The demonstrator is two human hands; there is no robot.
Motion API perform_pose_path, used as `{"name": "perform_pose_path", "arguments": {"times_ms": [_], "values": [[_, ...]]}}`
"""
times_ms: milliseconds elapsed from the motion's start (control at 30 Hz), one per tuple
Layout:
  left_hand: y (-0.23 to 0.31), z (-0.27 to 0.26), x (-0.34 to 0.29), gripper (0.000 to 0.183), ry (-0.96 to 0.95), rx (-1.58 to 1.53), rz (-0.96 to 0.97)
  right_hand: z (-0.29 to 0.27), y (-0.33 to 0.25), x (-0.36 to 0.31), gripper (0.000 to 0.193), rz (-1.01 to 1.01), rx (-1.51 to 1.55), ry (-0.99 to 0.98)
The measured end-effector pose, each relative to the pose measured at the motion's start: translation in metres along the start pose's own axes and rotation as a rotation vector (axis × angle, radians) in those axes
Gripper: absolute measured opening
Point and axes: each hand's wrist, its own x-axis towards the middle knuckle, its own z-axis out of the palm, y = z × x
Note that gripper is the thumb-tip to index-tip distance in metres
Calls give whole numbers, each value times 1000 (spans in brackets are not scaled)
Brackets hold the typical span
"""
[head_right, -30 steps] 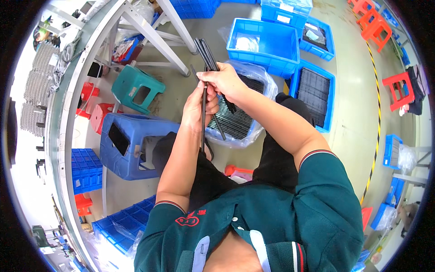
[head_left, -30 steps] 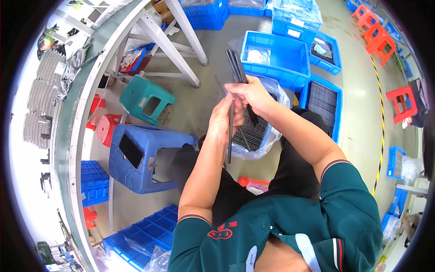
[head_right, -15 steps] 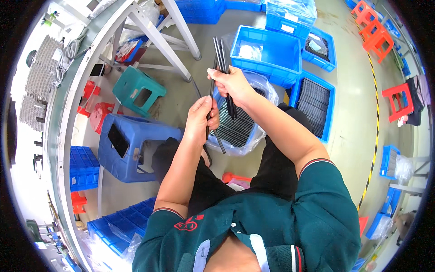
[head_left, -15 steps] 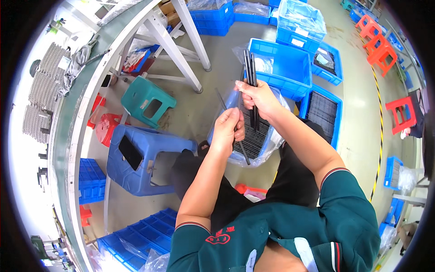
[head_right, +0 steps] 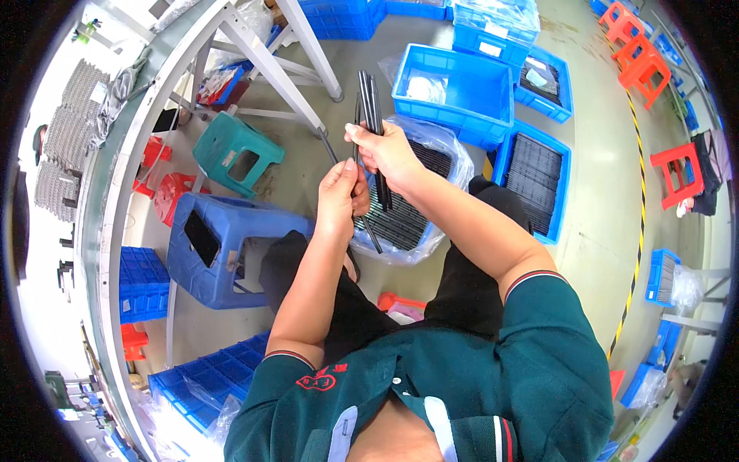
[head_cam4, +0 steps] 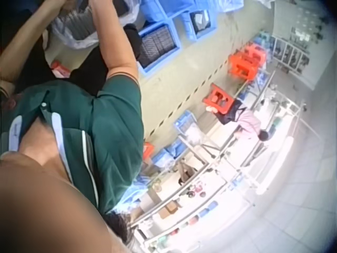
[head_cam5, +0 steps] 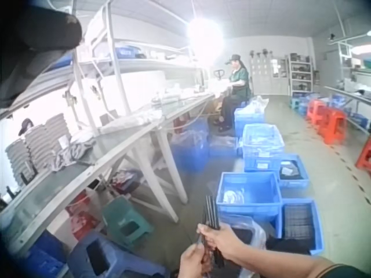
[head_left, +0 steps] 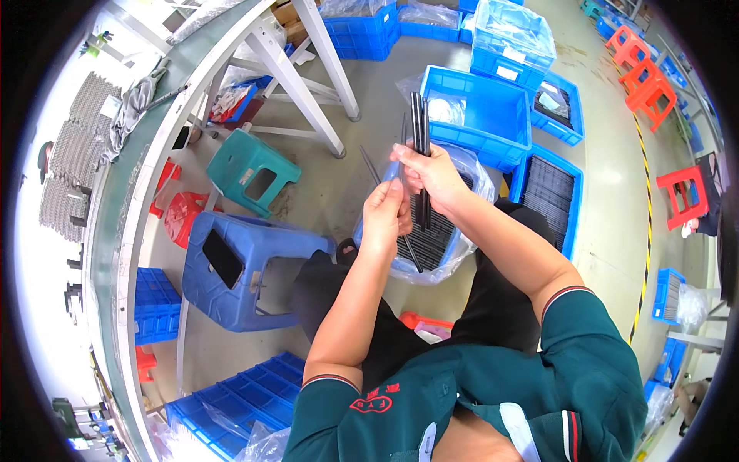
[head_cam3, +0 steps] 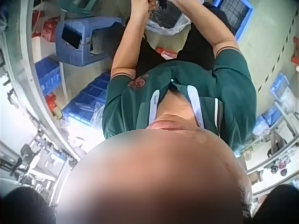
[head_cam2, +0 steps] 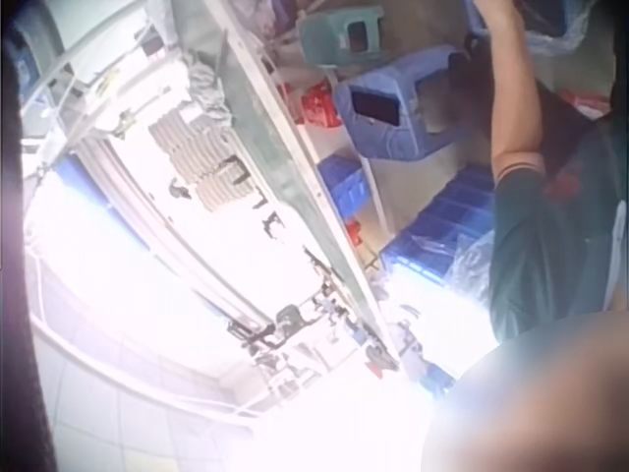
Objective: The recorder is sorting and counting black plastic rods into plastic bags on a factory floor.
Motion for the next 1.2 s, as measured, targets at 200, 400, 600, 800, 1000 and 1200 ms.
{"name": "perform_pose_path", "arguments": {"times_ms": [200, 400, 600, 800, 1000, 1200], "values": [[-1, 2, -1, 31, -1, -4, 22, 5, 3, -6, 15, 3, 6, 2], [18, -1, 3, 30, -55, 8, 79, 8, 6, -15, 15, 23, 14, -60], [18, -6, -2, 27, -141, -17, 27, -2, -14, -4, 25, -31, -85, -121], [20, 4, -2, 42, -211, -105, -112, -15, -23, 14, 22, -45, -116, -32], [18, -6, 2, 38, -221, -63, -184, -2, -19, 8, 23, 2, -108, -15], [5, -1, -2, 31, -166, -14, -138, -12, -8, 23, 25, -110, -122, 131]]}}
